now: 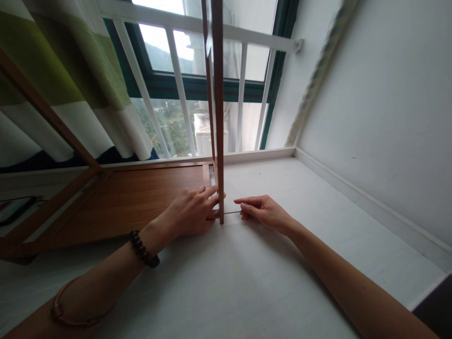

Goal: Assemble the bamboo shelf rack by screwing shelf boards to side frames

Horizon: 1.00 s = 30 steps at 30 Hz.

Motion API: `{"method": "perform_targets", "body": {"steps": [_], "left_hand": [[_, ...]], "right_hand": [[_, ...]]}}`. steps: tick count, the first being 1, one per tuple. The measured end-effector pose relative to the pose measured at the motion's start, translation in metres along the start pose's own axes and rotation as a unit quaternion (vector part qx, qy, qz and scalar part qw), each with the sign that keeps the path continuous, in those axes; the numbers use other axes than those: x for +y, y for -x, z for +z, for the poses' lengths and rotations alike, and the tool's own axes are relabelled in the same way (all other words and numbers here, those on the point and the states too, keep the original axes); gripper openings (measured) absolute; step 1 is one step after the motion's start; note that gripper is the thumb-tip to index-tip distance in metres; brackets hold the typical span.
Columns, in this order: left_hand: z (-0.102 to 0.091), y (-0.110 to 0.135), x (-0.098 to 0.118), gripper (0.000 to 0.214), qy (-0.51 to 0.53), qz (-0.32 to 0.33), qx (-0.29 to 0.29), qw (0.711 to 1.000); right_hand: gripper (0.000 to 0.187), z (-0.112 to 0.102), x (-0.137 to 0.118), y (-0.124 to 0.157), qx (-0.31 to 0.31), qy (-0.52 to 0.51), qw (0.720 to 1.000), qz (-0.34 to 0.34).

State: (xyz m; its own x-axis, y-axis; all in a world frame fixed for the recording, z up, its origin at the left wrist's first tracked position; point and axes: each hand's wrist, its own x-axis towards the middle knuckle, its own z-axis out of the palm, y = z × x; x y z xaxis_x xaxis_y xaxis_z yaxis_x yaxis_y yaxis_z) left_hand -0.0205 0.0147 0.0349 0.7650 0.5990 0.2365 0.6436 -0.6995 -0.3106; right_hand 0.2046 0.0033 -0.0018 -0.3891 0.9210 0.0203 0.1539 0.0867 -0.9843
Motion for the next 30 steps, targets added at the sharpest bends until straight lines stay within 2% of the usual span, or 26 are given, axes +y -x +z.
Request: {"method": "perform_targets", "body": {"steps": [3, 5, 10, 13, 17, 20, 24, 30], "left_hand": [[0.002, 0.001, 0.001, 0.036, -0.001, -0.008, 0.001, 1.000], [0.003, 0.002, 0.002, 0.037, 0.000, -0.015, 0.004, 1.000], [0.004, 0.003, 0.003, 0.039, 0.004, -0.021, 0.011, 1.000], [0.005, 0.004, 0.003, 0.041, 0.012, -0.023, 0.020, 0.999], [0.005, 0.005, 0.003, 0.046, 0.031, -0.036, 0.023, 0.999], [0.006, 0.006, 0.004, 0.052, 0.040, -0.058, 0.026, 0.997], [0.007, 0.004, 0.004, 0.042, 0.039, -0.044, 0.025, 0.998], [0.007, 0.003, 0.003, 0.037, 0.029, -0.034, 0.028, 0.999]], "right_hand": [[0.035, 0.008, 0.002, -0.002, 0.049, -0.099, 0.993, 0.039], [0.032, 0.009, 0.002, -0.002, 0.059, -0.138, 0.987, 0.063], [0.036, 0.000, 0.002, -0.001, 0.009, -0.171, 0.983, 0.072], [0.043, -0.005, 0.004, -0.001, -0.010, -0.153, 0.987, 0.054], [0.037, -0.002, 0.007, -0.002, 0.006, -0.096, 0.994, 0.055], [0.034, 0.004, 0.004, 0.000, 0.004, -0.062, 0.994, 0.090], [0.037, 0.011, -0.004, 0.005, 0.004, -0.011, 0.990, 0.139], [0.031, 0.012, -0.004, 0.004, 0.047, -0.012, 0.996, 0.074]]}}
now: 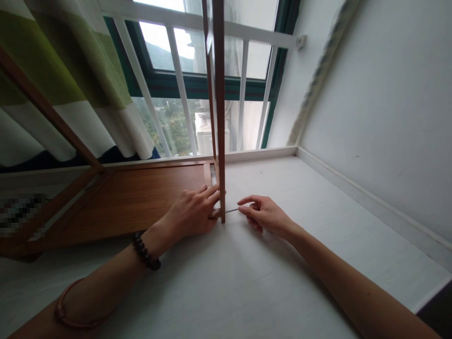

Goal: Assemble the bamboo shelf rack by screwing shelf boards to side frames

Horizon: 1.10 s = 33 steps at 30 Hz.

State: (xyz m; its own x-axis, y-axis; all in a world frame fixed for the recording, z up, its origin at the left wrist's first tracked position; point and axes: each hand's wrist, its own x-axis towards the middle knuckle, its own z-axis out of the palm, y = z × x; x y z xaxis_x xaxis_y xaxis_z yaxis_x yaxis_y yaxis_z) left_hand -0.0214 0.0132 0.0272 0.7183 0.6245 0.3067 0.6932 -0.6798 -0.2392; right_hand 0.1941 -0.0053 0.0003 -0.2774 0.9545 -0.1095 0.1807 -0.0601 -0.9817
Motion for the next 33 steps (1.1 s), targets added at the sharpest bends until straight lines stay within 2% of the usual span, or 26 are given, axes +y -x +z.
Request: {"method": "perform_targets", "body": {"steps": [6, 9, 15, 18, 24, 28, 30, 33], "left_hand": [[0.003, 0.003, 0.001, 0.042, 0.001, -0.014, 0.003, 1.000], [0.005, 0.004, 0.001, 0.044, 0.005, -0.015, 0.003, 1.000], [0.006, 0.003, 0.001, 0.044, 0.016, -0.015, 0.012, 1.000], [0.005, 0.002, 0.001, 0.041, 0.017, -0.007, 0.007, 1.000], [0.004, 0.001, 0.001, 0.047, 0.041, -0.013, -0.004, 0.999], [0.002, 0.006, -0.002, 0.057, 0.108, -0.034, 0.011, 0.994], [-0.001, 0.009, -0.005, 0.051, 0.145, -0.047, 0.009, 0.988], [-0.007, 0.013, -0.009, 0.031, 0.186, -0.012, -0.012, 0.982]], "right_hand": [[0.036, -0.015, 0.000, -0.002, -0.079, -0.057, 0.995, -0.032], [0.039, -0.017, 0.001, -0.004, -0.094, -0.070, 0.993, -0.028], [0.034, -0.004, 0.005, -0.005, -0.050, -0.052, 0.997, 0.020], [0.032, 0.000, 0.006, -0.005, -0.048, -0.041, 0.997, 0.036], [0.029, 0.001, 0.007, -0.004, -0.036, -0.022, 0.999, 0.005], [0.031, 0.001, 0.009, -0.005, -0.022, 0.004, 0.999, -0.041], [0.032, 0.002, 0.011, -0.005, -0.002, 0.019, 0.997, -0.070], [0.031, 0.005, 0.014, -0.004, 0.027, 0.043, 0.994, -0.097]]}}
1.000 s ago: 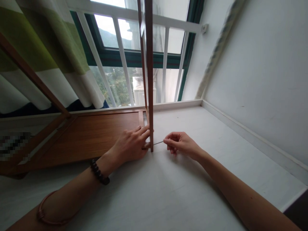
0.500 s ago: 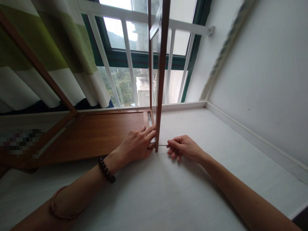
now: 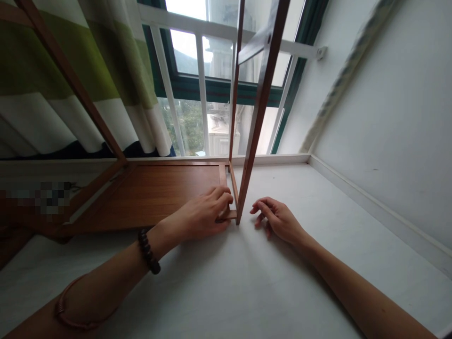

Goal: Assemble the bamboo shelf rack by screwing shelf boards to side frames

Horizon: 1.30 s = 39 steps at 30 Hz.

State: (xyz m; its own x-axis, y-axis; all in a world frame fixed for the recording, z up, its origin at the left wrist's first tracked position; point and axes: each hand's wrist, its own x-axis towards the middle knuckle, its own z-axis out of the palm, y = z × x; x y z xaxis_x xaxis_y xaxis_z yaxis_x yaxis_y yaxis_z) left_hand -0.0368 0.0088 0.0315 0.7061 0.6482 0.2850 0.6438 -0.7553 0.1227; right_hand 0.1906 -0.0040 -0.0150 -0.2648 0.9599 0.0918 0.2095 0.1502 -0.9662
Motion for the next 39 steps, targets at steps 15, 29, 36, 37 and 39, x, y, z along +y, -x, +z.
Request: {"method": "perform_targets", "body": {"steps": [15, 29, 36, 37, 39], "left_hand": [[0.004, -0.007, 0.001, 0.014, 0.059, 0.049, 0.006, 0.997], [0.005, -0.009, 0.001, 0.010, 0.074, 0.055, 0.007, 0.996], [0.007, -0.008, -0.001, 0.012, 0.078, 0.055, 0.013, 0.995], [0.007, -0.008, -0.001, 0.012, 0.077, 0.055, 0.010, 0.995], [0.006, -0.008, -0.001, 0.012, 0.075, 0.056, 0.003, 0.996]], "right_hand": [[0.016, 0.018, -0.016, 0.006, -0.062, 0.288, 0.949, -0.116], [0.016, 0.018, -0.011, -0.002, -0.046, 0.251, 0.959, -0.126], [0.015, 0.011, -0.012, -0.002, -0.052, 0.244, 0.960, -0.129], [0.015, 0.010, -0.012, -0.002, -0.053, 0.242, 0.960, -0.129], [0.014, 0.009, -0.012, -0.003, -0.058, 0.239, 0.961, -0.129]]}}
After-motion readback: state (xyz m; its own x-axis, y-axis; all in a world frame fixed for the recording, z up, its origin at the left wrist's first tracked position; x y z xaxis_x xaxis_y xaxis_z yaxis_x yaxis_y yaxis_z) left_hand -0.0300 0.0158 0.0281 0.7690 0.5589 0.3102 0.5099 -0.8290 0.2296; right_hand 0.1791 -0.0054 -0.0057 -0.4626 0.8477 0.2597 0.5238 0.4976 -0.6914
